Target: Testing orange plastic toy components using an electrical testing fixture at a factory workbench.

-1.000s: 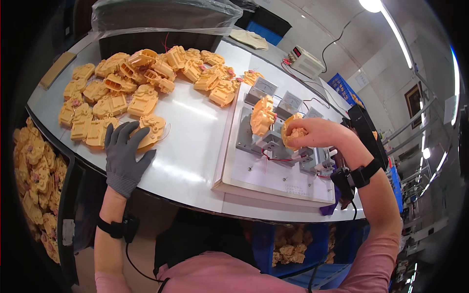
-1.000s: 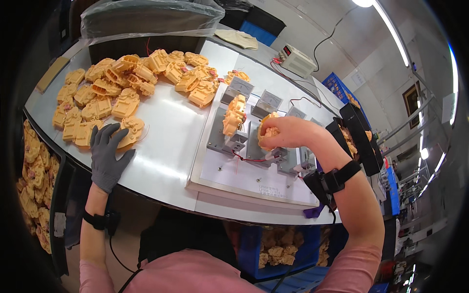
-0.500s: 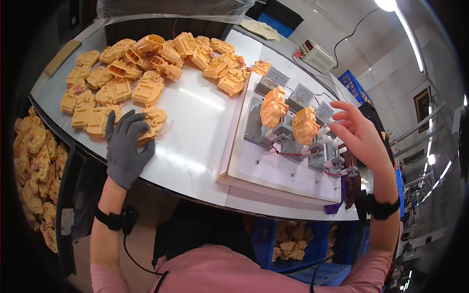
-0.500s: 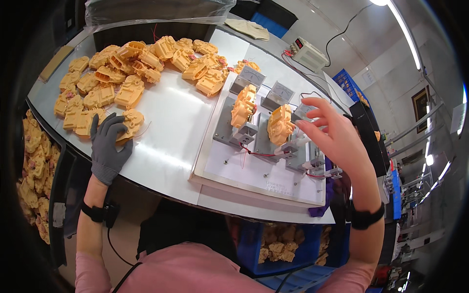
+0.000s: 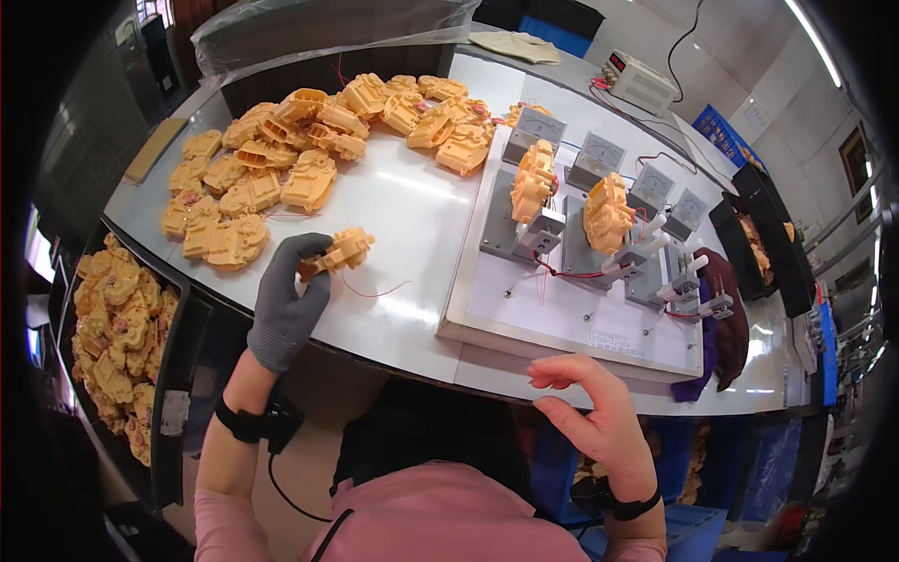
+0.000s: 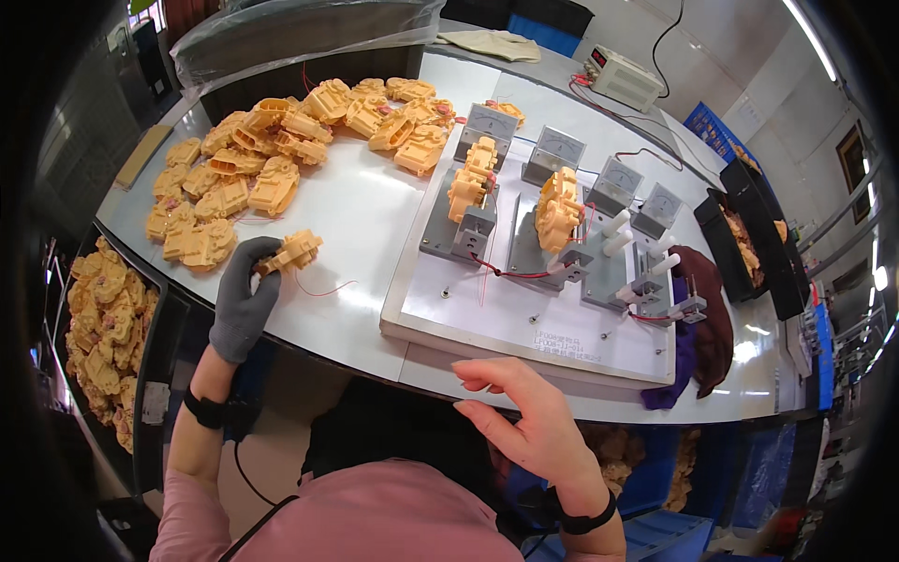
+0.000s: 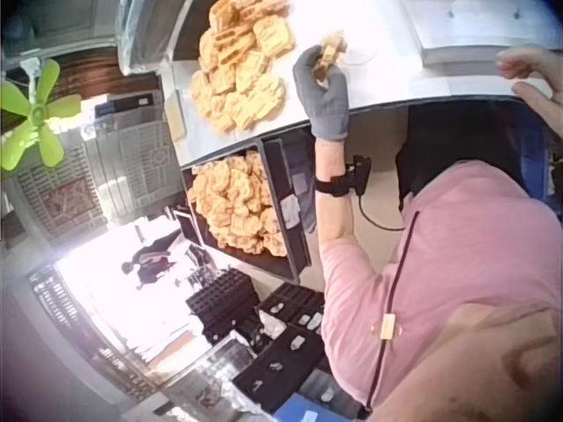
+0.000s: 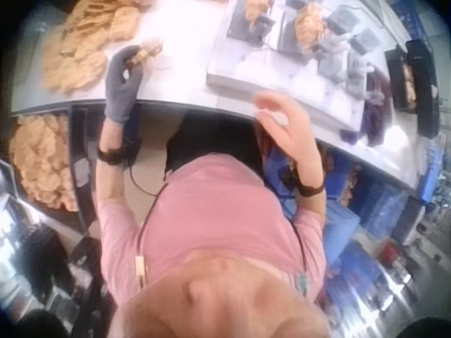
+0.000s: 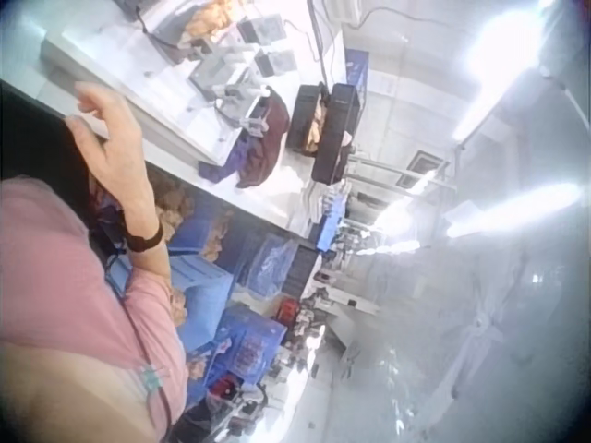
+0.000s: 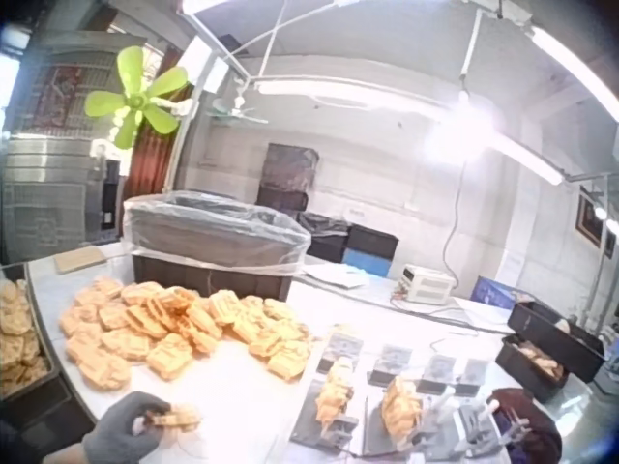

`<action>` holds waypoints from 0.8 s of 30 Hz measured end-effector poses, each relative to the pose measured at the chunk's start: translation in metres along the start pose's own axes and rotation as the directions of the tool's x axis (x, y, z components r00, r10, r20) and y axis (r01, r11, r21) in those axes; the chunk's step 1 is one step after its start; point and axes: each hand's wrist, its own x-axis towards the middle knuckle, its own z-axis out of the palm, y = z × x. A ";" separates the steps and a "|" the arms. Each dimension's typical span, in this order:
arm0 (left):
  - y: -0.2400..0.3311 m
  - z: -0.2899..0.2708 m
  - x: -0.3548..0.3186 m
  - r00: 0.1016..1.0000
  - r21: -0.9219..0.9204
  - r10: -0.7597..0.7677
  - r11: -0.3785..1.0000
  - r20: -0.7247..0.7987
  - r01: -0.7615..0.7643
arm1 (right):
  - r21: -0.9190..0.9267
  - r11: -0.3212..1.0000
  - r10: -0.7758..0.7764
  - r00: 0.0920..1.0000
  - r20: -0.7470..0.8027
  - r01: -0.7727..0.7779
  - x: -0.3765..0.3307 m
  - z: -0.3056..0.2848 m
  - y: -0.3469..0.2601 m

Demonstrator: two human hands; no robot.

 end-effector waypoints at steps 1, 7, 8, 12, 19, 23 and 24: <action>0.013 -0.001 -0.004 0.996 0.003 0.084 0.996 -0.004 -0.084 | 0.018 1.000 -0.007 1.000 -0.009 0.007 0.002 0.003 0.002; 0.103 0.029 -0.029 0.829 -0.769 -0.147 0.314 0.540 0.556 | 0.387 0.921 -0.027 0.997 -0.079 0.055 0.012 0.029 0.007; 0.115 0.039 -0.030 0.788 -0.751 -0.163 0.241 0.593 0.615 | 0.459 0.886 -0.044 0.997 -0.065 0.069 0.013 0.031 0.009; 0.141 0.071 -0.020 0.718 -0.702 -0.062 0.167 0.693 0.692 | 0.465 0.883 0.005 0.988 -0.156 0.069 0.008 0.026 0.018; 0.158 0.094 -0.017 0.716 -0.575 -0.097 0.527 0.691 0.626 | 0.455 0.890 0.113 0.952 -0.283 0.030 -0.015 -0.001 0.021; 0.164 0.099 -0.008 0.703 -0.551 0.015 0.634 0.711 0.544 | 0.604 0.796 0.143 0.956 -0.256 0.043 -0.024 -0.018 0.020; 0.164 0.101 -0.004 0.686 -0.554 0.007 0.595 0.728 0.582 | 0.624 0.779 0.126 0.960 -0.248 0.060 -0.025 -0.022 0.020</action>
